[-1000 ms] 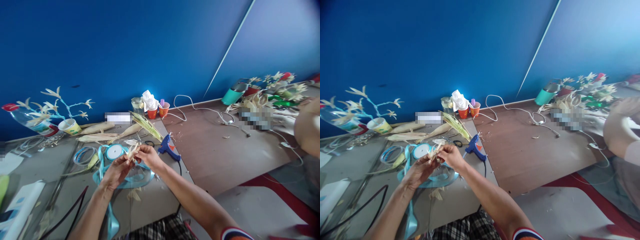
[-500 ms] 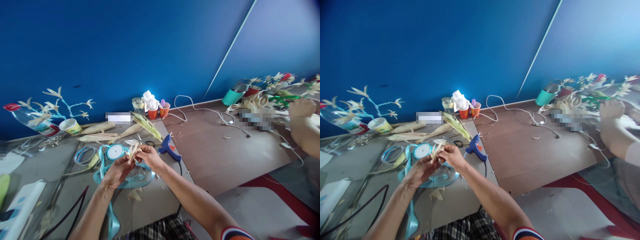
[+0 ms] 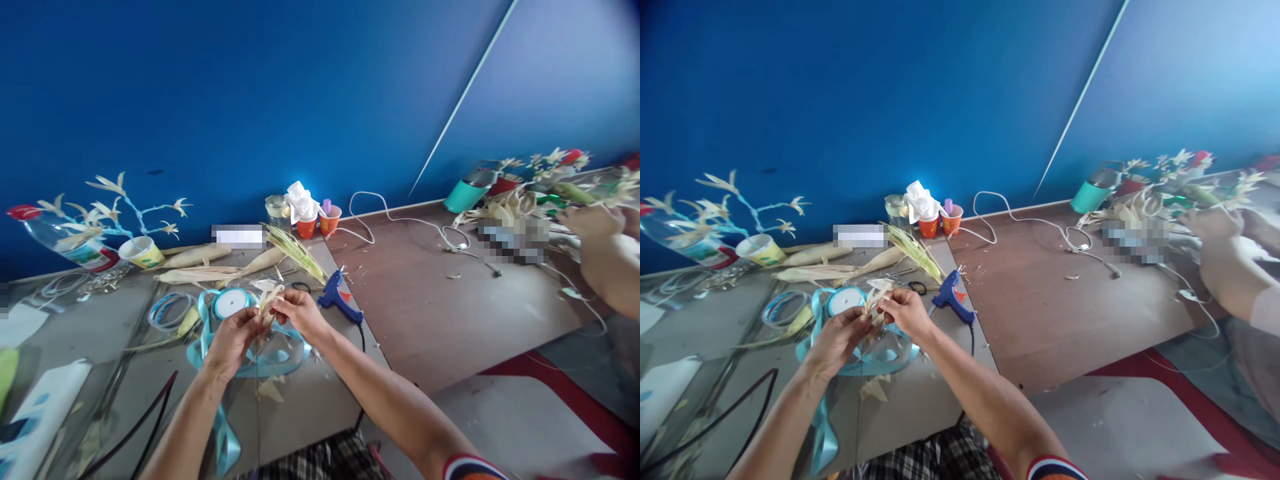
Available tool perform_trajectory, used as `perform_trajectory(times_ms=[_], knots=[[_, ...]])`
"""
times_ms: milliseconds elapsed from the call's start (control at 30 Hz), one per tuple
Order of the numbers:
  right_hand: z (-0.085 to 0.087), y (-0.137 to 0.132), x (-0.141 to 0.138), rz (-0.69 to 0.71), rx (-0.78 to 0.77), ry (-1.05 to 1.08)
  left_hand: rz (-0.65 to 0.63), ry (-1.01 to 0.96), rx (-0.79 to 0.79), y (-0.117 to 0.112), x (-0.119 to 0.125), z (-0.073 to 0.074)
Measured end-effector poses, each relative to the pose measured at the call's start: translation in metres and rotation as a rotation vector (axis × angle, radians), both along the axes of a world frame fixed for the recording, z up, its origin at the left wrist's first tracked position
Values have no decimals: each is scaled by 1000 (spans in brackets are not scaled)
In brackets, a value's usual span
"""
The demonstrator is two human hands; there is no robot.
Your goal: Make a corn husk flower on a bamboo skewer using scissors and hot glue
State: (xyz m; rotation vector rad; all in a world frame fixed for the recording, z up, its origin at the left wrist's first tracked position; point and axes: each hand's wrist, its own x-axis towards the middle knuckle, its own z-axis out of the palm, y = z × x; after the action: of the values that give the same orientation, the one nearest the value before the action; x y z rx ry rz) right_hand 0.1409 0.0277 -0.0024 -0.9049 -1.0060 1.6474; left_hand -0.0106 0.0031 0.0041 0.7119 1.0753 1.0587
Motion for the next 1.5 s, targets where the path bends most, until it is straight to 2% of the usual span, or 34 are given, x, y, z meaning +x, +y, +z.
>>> perform_trajectory(times_ms=[167,300,533,767,967,1100,1233,1400,1500], knots=[[0,1,-1,-9,-7,4,39,6,7,1,1,-5],[-1,1,-2,-21,-15,3,24,20,27,2,-1,-11],[3,1,1,-41,17,-20,58,80,62,2,-5,-9],[-3,10,5,-288,55,-79,178,66,85,9,-15,-9],[-1,15,13,-342,157,-165,265,27,124,16,-24,-10],[13,16,34,-272,292,-411,289,-20,156,17,-24,-12],[18,9,75,-208,432,-859,331,-61,188,15,-24,-12],[12,-9,111,-126,314,-1528,359,-113,244,14,-26,-10],[9,-17,113,-39,257,-1737,333,-138,261,13,-27,-9]])
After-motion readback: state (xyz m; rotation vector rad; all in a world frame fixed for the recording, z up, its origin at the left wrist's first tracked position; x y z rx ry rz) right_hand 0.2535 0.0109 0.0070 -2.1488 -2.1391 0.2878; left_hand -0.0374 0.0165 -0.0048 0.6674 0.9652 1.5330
